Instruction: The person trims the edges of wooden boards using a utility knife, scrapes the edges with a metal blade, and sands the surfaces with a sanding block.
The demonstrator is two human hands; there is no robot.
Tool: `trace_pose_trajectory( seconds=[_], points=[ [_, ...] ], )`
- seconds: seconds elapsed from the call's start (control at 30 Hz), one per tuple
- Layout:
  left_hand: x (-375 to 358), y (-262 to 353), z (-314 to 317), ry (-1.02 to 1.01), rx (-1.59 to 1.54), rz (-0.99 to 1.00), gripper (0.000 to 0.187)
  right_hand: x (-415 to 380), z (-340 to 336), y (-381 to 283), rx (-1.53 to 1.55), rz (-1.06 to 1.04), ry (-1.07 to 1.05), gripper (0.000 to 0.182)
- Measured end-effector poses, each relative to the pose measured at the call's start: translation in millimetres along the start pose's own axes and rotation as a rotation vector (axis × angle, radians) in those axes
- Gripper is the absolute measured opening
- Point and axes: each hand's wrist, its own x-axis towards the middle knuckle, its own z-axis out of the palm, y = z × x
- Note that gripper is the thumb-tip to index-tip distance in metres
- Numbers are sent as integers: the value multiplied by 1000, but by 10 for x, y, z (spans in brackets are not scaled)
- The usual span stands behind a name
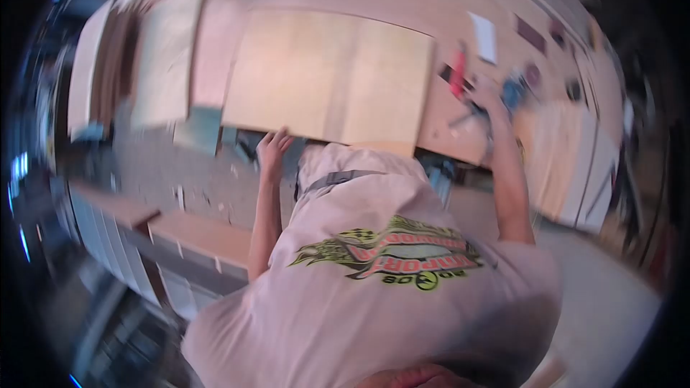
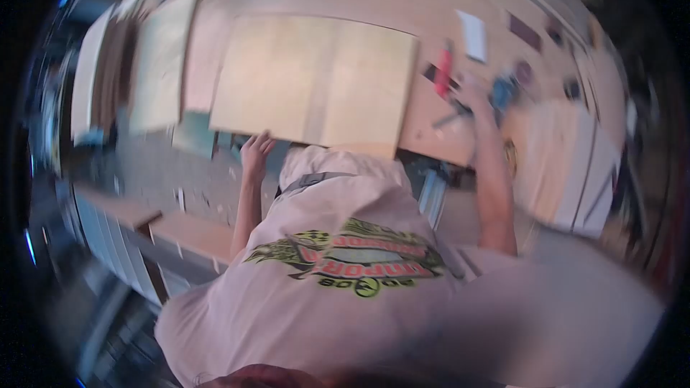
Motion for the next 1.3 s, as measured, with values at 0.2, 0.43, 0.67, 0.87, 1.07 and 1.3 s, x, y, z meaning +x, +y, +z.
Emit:
trace_pose_trajectory(
  seconds=[0.2, 0.43, 0.67, 0.87, 1.07, 1.3],
  points=[
    [46, -136, 71, -26, 49, -54, 30, 152, -42, 127, -61, -75, -155, 49],
    [-27, -199, -25, -146, 50, -112, 38, 82, -343, 421, -189, -175, -8, 26],
    [77, -110, -781, -182, 174, -129, 35, -258, -4, 668, -174, 112, 68, 33],
    [450, 448, -1377, -314, 512, 0, 36, -1085, 483, -124, 750, 579, 327, 35],
    [950, 1497, -1414, -557, 692, 204, 27, -2194, 804, -1886, 1995, 293, 493, 35],
    [1698, 1828, -335, -964, 925, 611, 20, -2638, 1784, -3363, 2140, 528, 944, 14]
  ],
)
